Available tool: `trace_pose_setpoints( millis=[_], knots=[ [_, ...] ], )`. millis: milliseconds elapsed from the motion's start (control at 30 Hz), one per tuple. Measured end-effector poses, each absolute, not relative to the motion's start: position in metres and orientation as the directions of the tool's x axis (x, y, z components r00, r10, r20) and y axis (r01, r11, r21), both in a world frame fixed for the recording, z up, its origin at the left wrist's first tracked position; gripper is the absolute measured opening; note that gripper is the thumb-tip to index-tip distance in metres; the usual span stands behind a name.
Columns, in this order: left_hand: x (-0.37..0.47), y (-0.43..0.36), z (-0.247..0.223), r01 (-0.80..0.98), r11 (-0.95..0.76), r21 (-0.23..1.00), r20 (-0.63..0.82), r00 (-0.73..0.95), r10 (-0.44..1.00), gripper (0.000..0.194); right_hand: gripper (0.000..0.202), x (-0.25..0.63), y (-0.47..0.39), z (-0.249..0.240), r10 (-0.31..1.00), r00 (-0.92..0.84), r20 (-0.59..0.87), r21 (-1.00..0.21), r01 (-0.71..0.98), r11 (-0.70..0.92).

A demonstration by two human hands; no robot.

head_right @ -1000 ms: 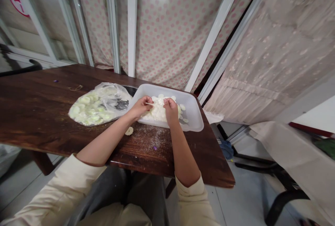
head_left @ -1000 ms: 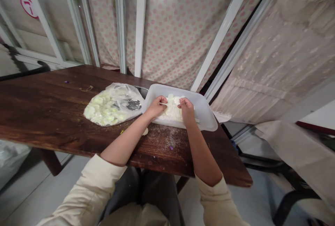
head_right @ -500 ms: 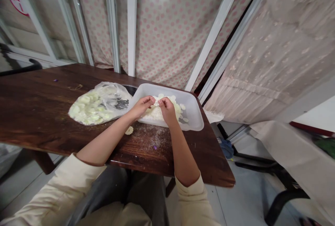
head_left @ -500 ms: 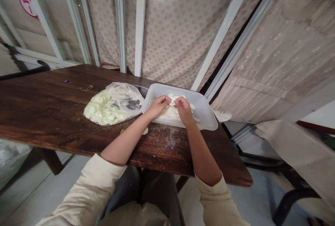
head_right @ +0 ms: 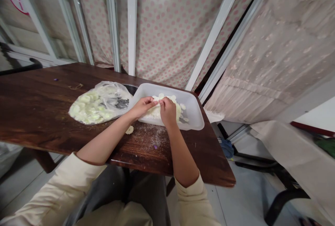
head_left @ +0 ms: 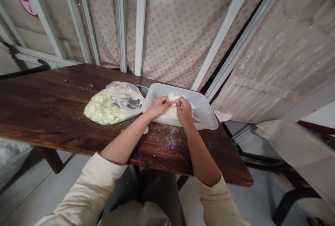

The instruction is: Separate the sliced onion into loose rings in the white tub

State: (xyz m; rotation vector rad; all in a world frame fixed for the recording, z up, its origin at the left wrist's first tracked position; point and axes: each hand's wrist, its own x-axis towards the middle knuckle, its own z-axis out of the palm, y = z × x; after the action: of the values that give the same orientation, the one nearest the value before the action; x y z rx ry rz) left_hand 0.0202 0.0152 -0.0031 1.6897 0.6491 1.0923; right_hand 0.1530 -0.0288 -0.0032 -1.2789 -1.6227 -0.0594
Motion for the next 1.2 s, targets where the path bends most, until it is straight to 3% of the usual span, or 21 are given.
trace_pose_setpoints(
  millis=[400, 600, 733, 867, 1067, 1200],
  knots=[
    [0.021, 0.015, -0.005, -0.067, -0.342, 0.937, 0.340, 0.395, 0.853, 0.037, 0.026, 0.150, -0.032, -0.002, 0.656, 0.118, 0.746, -0.486, 0.770, 0.414],
    [0.019, 0.015, -0.003, -0.134, -0.270, 0.954, 0.300, 0.343, 0.890, 0.041, 0.025, 0.162, -0.024, -0.006, 0.672, 0.342, 0.657, -0.690, 0.632, 0.353],
    [0.019, 0.015, -0.003, -0.134, -0.238, 0.962, 0.269, 0.314, 0.911, 0.041, 0.025, 0.165, -0.019, -0.007, 0.738, 0.323, 0.593, -0.770, 0.497, 0.401],
    [0.020, 0.016, -0.005, -0.162, -0.196, 0.967, 0.242, 0.349, 0.906, 0.041, 0.023, 0.164, -0.018, -0.007, 0.749, 0.295, 0.593, -0.774, 0.464, 0.430],
    [0.019, 0.013, -0.002, -0.155, -0.220, 0.963, 0.264, 0.384, 0.885, 0.039, 0.019, 0.165, -0.017, -0.010, 0.665, 0.480, 0.572, -0.807, 0.475, 0.351],
    [0.020, 0.015, -0.004, -0.176, -0.245, 0.953, 0.299, 0.431, 0.851, 0.039, 0.024, 0.162, -0.018, -0.007, 0.683, 0.343, 0.645, -0.734, 0.525, 0.430]
  ],
)
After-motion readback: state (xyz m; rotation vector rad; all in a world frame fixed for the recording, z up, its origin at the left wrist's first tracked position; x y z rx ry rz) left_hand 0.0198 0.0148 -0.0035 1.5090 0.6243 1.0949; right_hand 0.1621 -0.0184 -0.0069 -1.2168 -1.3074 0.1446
